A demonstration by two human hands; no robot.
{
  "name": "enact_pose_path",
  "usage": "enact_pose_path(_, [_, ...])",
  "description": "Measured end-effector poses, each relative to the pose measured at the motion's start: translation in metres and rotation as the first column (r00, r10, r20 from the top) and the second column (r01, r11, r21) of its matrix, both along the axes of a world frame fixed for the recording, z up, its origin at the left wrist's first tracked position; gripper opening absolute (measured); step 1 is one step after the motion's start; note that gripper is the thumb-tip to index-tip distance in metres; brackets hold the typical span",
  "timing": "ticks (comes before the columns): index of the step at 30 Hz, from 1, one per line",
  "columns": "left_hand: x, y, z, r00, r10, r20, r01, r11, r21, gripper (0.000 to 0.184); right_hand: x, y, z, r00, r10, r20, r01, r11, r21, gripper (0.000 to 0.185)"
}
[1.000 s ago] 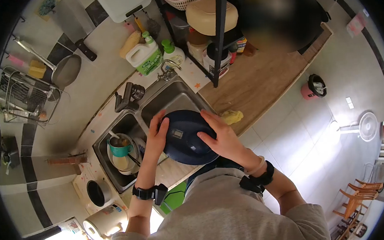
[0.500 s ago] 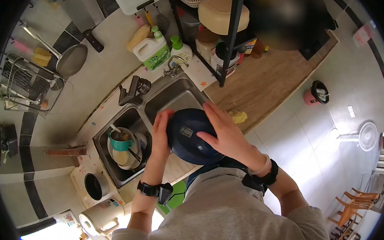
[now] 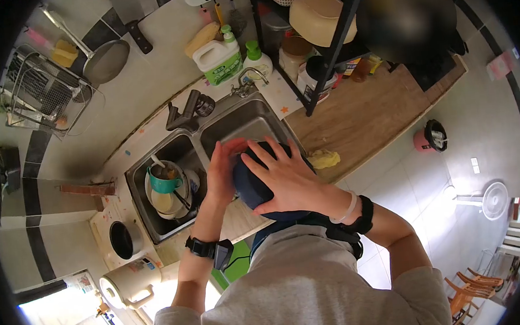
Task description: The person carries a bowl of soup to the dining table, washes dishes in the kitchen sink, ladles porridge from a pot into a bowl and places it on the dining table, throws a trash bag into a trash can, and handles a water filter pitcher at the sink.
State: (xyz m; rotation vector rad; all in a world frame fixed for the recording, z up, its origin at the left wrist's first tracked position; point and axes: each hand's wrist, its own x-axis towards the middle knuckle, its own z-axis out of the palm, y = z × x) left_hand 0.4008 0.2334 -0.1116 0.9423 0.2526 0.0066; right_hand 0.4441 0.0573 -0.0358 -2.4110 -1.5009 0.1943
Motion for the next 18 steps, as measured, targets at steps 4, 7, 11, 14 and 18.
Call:
enact_pose_path(4, [0.0027, -0.0041, 0.0055, 0.998, 0.003, -0.066, -0.005, 0.999, -0.033, 0.053, 0.0004, 0.0014, 0.0018, 0.999, 0.007, -0.044, -0.005, 0.999, 0.047, 0.098])
enact_pose_path(7, [0.0054, -0.0055, 0.0049, 0.996, -0.026, -0.08, 0.022, 0.999, -0.05, 0.051, -0.0004, 0.0023, 0.0025, 0.999, -0.018, -0.043, 0.02, 0.999, 0.047, 0.098])
enact_pose_path(11, [0.0072, -0.0039, 0.004, 0.995, -0.06, -0.075, 0.056, 0.997, -0.048, 0.05, -0.005, 0.0031, 0.0018, 0.997, -0.076, -0.008, 0.076, 0.997, 0.006, 0.097])
enact_pose_path(14, [0.0095, -0.004, 0.0, 0.993, -0.074, -0.093, 0.072, 0.997, -0.023, 0.049, -0.0061, 0.0039, 0.0038, 0.996, -0.086, -0.008, 0.086, 0.996, 0.0, 0.095])
enact_pose_path(18, [0.0099, -0.0064, 0.0017, 0.99, -0.041, -0.135, 0.044, 0.999, 0.019, 0.048, -0.0032, 0.0071, -0.0023, 0.996, -0.086, 0.035, 0.085, 0.996, 0.032, 0.094])
